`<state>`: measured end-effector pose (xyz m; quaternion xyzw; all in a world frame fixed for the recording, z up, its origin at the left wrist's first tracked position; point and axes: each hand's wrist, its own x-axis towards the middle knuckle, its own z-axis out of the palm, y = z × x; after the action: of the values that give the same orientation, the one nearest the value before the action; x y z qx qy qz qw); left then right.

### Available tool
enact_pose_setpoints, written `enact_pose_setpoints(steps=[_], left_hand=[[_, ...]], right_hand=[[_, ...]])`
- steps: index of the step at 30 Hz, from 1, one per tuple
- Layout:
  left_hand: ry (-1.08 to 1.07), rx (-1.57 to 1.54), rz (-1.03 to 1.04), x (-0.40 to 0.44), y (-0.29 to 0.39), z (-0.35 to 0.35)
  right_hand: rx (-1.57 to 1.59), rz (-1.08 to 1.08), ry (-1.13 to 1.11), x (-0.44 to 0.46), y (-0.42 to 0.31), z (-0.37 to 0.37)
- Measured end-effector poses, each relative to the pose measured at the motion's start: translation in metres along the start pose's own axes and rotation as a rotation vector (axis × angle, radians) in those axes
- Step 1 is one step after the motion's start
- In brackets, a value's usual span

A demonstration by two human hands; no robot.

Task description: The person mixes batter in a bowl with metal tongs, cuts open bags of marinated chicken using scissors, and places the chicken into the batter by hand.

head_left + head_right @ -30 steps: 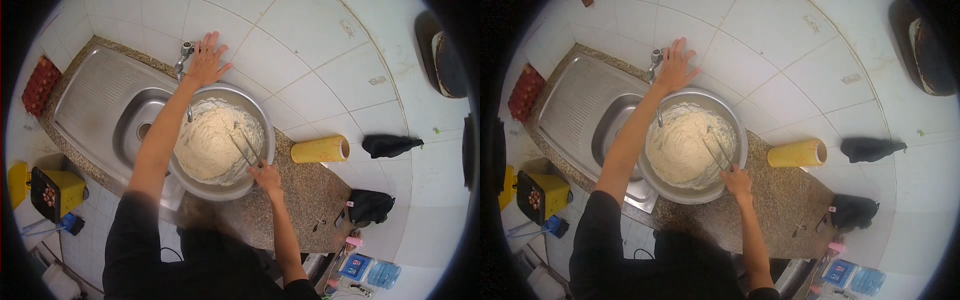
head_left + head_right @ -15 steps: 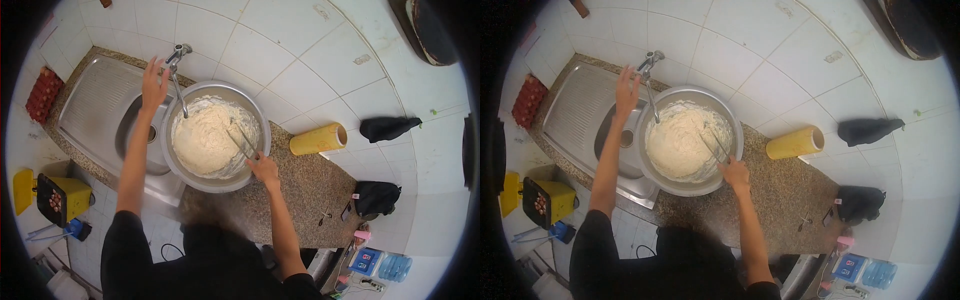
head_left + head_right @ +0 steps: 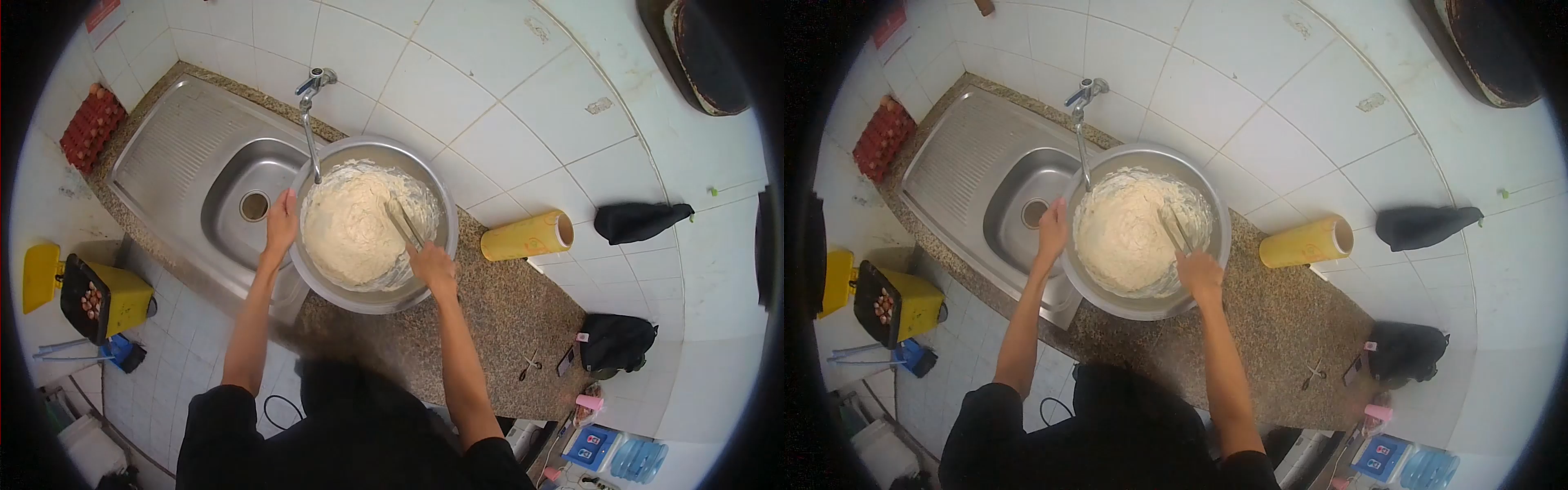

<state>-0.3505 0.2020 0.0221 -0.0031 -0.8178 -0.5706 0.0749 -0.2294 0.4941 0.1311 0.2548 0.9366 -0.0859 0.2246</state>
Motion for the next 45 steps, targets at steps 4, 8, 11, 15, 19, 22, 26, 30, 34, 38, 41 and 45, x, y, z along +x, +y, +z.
enact_pose_setpoints(steps=[4, 8, 11, 15, 19, 22, 26, 30, 34, 38, 41, 45], left_hand=[[0.020, -0.067, -0.068, -0.030, 0.023, 0.006], [0.115, -0.110, -0.066, -0.055, 0.013, 0.012], [0.131, -0.036, -0.179, -0.075, 0.012, 0.009], [0.260, -0.030, -0.142, -0.101, 0.030, 0.010], [0.272, -0.019, -0.268, -0.131, 0.035, 0.017], [0.209, -0.062, -0.326, -0.151, 0.044, 0.021], [0.200, -0.103, -0.290, -0.168, 0.044, 0.030], [0.224, -0.093, -0.291, -0.176, 0.048, 0.036], [0.289, -0.070, -0.240, -0.183, 0.042, 0.043], [0.276, -0.048, -0.378, -0.193, 0.052, 0.041], [0.336, -0.094, -0.311, -0.209, 0.058, 0.043], [0.295, 0.036, -0.322, -0.236, 0.051, 0.051]], right_hand=[[0.141, -0.122, 0.030, 0.018, -0.018, 0.046], [0.082, -0.269, -0.014, -0.016, -0.050, 0.057], [0.022, -0.410, -0.038, -0.054, -0.044, 0.053], [-0.144, -0.589, 0.013, -0.084, 0.005, 0.040], [-0.439, -0.480, -0.032, -0.077, 0.063, 0.000], [-0.500, -0.452, 0.043, -0.055, 0.098, 0.014], [-0.426, -0.299, 0.028, -0.048, 0.094, 0.020], [-0.204, -0.328, 0.023, -0.049, 0.064, 0.047], [-0.094, -0.372, -0.033, -0.084, 0.019, 0.063], [-0.210, -0.475, -0.154, -0.105, 0.050, 0.042], [-0.352, -0.489, -0.149, -0.113, 0.091, 0.009], [-0.435, -0.312, -0.081, -0.095, 0.118, -0.005]])
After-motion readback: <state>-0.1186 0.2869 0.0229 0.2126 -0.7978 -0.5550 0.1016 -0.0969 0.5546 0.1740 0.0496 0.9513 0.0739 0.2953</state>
